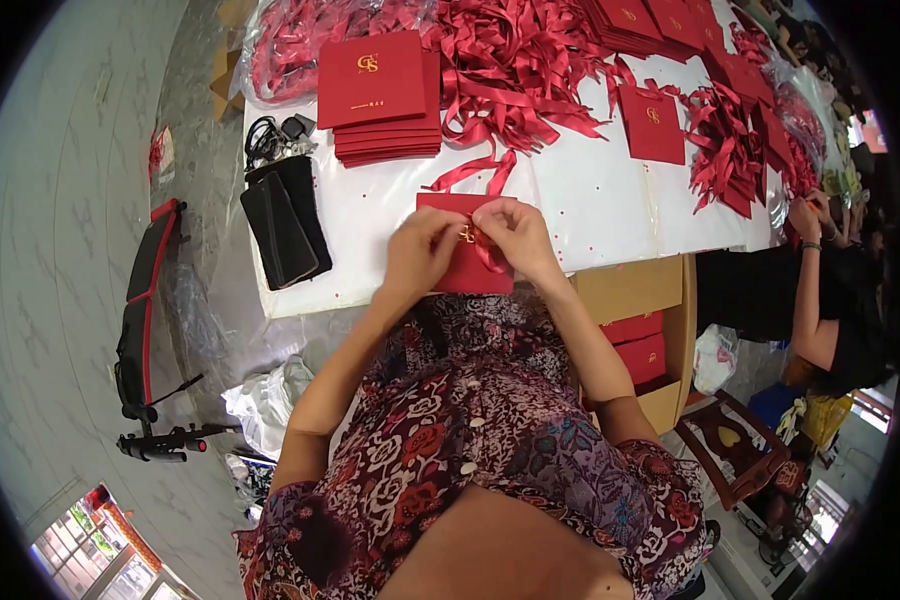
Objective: Tying red ribbons onto red gift boxes at a packing station.
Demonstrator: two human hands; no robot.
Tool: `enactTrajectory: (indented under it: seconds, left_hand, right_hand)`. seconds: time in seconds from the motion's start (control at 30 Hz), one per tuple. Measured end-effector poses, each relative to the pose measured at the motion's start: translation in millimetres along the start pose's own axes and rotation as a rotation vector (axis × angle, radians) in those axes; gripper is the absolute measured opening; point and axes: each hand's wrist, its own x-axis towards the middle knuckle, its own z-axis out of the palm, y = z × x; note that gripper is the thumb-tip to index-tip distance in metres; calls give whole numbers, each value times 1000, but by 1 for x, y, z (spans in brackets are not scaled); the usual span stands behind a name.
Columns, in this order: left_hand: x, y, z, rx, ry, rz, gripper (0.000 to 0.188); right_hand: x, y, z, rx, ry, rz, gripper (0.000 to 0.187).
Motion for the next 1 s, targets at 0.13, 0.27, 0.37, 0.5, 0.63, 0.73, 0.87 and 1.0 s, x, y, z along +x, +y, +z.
enactTrajectory:
  seconds: [0.13,0.27,0.37,0.5,0.63,0.73,0.87,1.0]
  left_hand:
    - [12,-8,-18,310,145,75,35]
    - [15,-19,-14,253,-29,71,44]
    - [18,-14,-5,237,-13,100,41]
    - [19,-15,0,282,-50,124,36]
    - [20,-12,1,241,-88,117,35]
    - [20,-12,3,198,-111,122,35]
    - [20,-10,6,182,-122,146,32]
    - [21,-10,10,146,-110,124,28]
  right_hand:
    - [-8,-3,11,-572,210,-354,15]
    - [-4,-3,22,-891,215,-594,13]
    - [7,13,17,-985,265,-721,11]
    - [8,14,15,-1055,317,-719,9]
    - [8,16,11,-1035,310,-687,10]
    - [5,15,6,-1012,312,-672,10]
    - [1,14,4,-1033,313,-688,10]
    - [2,19,10,-1059,307,-778,11]
